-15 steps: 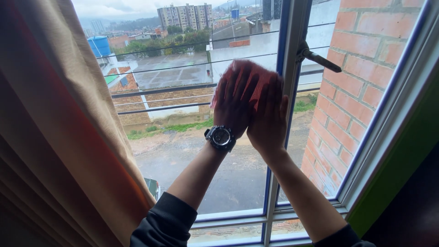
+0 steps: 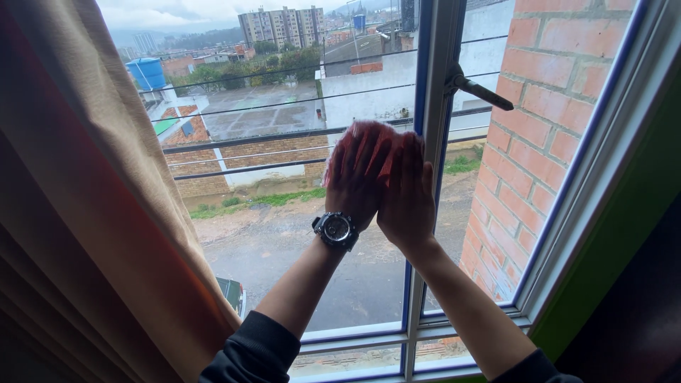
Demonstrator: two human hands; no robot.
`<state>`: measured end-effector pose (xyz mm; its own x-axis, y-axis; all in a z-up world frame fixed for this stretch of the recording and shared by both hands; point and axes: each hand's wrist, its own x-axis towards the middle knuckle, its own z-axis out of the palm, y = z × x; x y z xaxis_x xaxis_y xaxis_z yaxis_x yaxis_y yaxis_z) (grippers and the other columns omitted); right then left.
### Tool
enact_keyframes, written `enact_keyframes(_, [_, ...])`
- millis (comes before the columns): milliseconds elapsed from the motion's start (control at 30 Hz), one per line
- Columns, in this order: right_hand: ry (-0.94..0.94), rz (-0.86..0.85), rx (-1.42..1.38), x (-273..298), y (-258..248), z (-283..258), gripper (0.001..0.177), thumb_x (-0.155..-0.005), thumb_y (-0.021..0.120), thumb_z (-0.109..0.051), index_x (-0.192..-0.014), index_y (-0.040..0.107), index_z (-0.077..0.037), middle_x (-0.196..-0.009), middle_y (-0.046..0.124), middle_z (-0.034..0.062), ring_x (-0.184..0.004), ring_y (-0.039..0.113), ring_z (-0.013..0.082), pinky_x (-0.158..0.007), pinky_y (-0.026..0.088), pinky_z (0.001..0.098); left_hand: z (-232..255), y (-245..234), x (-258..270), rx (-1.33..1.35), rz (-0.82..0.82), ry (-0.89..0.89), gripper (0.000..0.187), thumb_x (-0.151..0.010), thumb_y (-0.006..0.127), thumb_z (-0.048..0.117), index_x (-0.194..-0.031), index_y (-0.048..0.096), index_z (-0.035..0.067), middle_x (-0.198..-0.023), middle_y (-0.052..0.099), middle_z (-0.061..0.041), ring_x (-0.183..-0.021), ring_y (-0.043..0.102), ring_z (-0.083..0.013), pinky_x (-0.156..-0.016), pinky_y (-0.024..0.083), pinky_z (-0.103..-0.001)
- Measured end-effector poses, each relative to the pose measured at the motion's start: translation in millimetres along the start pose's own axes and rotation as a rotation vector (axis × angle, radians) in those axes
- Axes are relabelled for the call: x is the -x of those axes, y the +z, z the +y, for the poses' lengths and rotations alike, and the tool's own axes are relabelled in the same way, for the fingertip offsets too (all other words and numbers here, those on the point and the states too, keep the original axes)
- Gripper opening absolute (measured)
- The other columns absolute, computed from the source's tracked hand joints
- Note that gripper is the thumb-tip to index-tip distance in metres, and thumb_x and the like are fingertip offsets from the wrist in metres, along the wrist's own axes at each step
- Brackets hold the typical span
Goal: The person wipes a window and windowsill using a pink cloth. They move the curtain aside to reach the frame and continue wiping the glass and sill.
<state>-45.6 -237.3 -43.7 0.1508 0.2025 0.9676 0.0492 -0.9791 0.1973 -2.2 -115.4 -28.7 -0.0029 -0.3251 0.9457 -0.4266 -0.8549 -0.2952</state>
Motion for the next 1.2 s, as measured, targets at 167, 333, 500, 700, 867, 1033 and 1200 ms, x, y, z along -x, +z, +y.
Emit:
enact_keyframes(167, [-0.004, 0.022, -0.077, -44, -4, 13, 0.060, -0.098, 0.053, -0.026, -0.149, 0.048, 0.005, -0.158, 0.043, 0.0244, -0.151, 0.037, 0.0358, -0.125, 0.012, 0.0484, -14, -1, -46, -0.005, 0.065, 0.015, 0.053, -0.099, 0.059, 0.034, -0.150, 0.052, 0.020, -0.152, 0.053, -0.012, -0.143, 0.047, -0.0377, -0.124, 0.028, -0.056])
enact_keyframes(333, [-0.039, 0.081, -0.091, -74, -4, 20, 0.060, -0.099, 0.054, -0.023, -0.149, 0.047, 0.008, -0.154, 0.045, 0.0278, -0.147, 0.041, 0.0396, -0.124, 0.017, 0.0493, -25, -3, -77, -0.004, 0.104, 0.006, 0.053, -0.099, 0.060, 0.035, -0.149, 0.053, 0.019, -0.151, 0.054, -0.013, -0.145, 0.045, -0.0388, -0.126, 0.025, -0.056])
enact_keyframes(500, [-0.039, 0.116, -0.113, -92, 6, 25, 0.060, -0.096, 0.055, -0.023, -0.147, 0.048, 0.009, -0.150, 0.049, 0.0281, -0.143, 0.046, 0.0406, -0.123, 0.023, 0.0499, -31, -7, -99, -0.030, 0.084, -0.007, 0.063, -0.095, 0.067, 0.039, -0.152, 0.049, 0.019, -0.152, 0.052, -0.014, -0.147, 0.042, -0.0399, -0.127, 0.024, -0.057])
enact_keyframes(700, [-0.067, 0.137, -0.095, -120, -3, 33, 0.058, -0.095, 0.052, -0.020, -0.145, 0.049, 0.010, -0.150, 0.050, 0.0275, -0.144, 0.047, 0.0386, -0.125, 0.020, 0.0483, -38, -13, -125, -0.037, 0.017, -0.018, 0.070, -0.092, 0.071, 0.040, -0.154, 0.046, 0.021, -0.154, 0.050, -0.013, -0.148, 0.039, -0.0393, -0.126, 0.023, -0.057])
enact_keyframes(867, [-0.083, 0.192, -0.028, -141, 7, 39, 0.056, -0.097, 0.051, -0.021, -0.143, 0.051, 0.010, -0.149, 0.050, 0.0279, -0.142, 0.049, 0.0388, -0.126, 0.019, 0.0476, -48, -11, -145, -0.052, -0.007, -0.020, 0.075, -0.088, 0.074, 0.043, -0.154, 0.046, 0.022, -0.156, 0.048, -0.012, -0.149, 0.037, -0.0388, -0.127, 0.019, -0.057])
enact_keyframes(1033, [-0.108, 0.207, 0.014, -159, 0, 46, 0.057, -0.095, 0.053, -0.021, -0.143, 0.051, 0.010, -0.148, 0.051, 0.0281, -0.143, 0.049, 0.0380, -0.127, 0.018, 0.0472, -54, -16, -163, -0.050, -0.019, -0.023, 0.077, -0.087, 0.075, 0.043, -0.154, 0.046, 0.020, -0.157, 0.047, -0.013, -0.150, 0.035, -0.0394, -0.128, 0.017, -0.057])
enact_keyframes(1200, [-0.151, 0.169, 0.059, -179, -3, 51, 0.057, -0.090, 0.060, -0.021, -0.139, 0.056, 0.009, -0.145, 0.055, 0.0273, -0.144, 0.047, 0.0389, -0.128, 0.012, 0.0507, -62, -21, -185, -0.076, 0.022, 0.007, 0.076, -0.088, 0.075, 0.045, -0.154, 0.046, 0.020, -0.157, 0.047, -0.015, -0.149, 0.036, -0.0393, -0.128, 0.014, -0.056])
